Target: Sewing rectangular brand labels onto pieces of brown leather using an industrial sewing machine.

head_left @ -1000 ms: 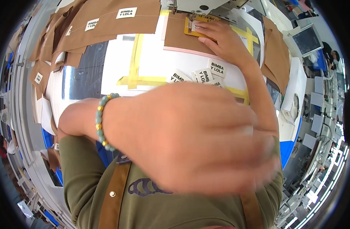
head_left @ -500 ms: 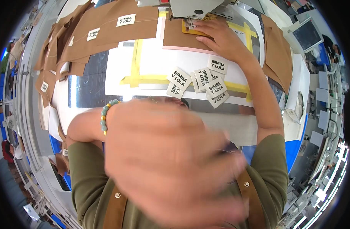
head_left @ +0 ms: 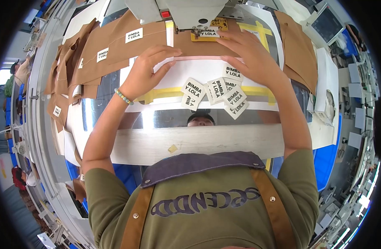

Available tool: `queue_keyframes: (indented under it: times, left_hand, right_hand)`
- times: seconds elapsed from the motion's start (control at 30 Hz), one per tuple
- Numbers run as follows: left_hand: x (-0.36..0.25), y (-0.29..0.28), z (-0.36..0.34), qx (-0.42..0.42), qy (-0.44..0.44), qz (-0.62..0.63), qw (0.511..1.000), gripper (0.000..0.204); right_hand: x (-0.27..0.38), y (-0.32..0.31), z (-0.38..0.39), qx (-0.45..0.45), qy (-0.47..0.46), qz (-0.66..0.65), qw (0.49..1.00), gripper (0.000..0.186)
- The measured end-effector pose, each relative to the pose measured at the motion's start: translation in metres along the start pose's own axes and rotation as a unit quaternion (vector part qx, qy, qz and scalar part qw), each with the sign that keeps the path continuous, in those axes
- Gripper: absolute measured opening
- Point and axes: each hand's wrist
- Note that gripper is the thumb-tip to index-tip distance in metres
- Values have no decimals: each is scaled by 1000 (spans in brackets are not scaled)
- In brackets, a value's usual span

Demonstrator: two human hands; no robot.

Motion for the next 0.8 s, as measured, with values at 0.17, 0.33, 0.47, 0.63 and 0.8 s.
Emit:
queue_keyframes:
  times: [0.17,0.33,0.47,0.63,0.8]
  left_hand:
    - [15,5,-10,6,-4,-27,1000,34]
    - [29,19,-26,9,16,-105,994,41]
    - [34,29,-31,17,12,-86,996,44]
    - [39,35,-34,14,21,-123,992,43]
    - [43,36,-31,38,21,-104,994,39]
  right_hand:
    - [-4,-14,55,-124,50,10,991,28]
    - [-19,-12,79,-188,97,21,977,19]
    - [-31,-9,80,-221,103,4,970,17]
    - [-37,-1,84,-206,116,-7,972,17]
    - [-38,-1,86,-187,142,-30,971,18]
Point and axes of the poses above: each hand's wrist, its own z-axis away from the middle knuckle, its own y-axis out of the palm, x = y × z, and after that the axes turned 5 degrees about y, right-handed
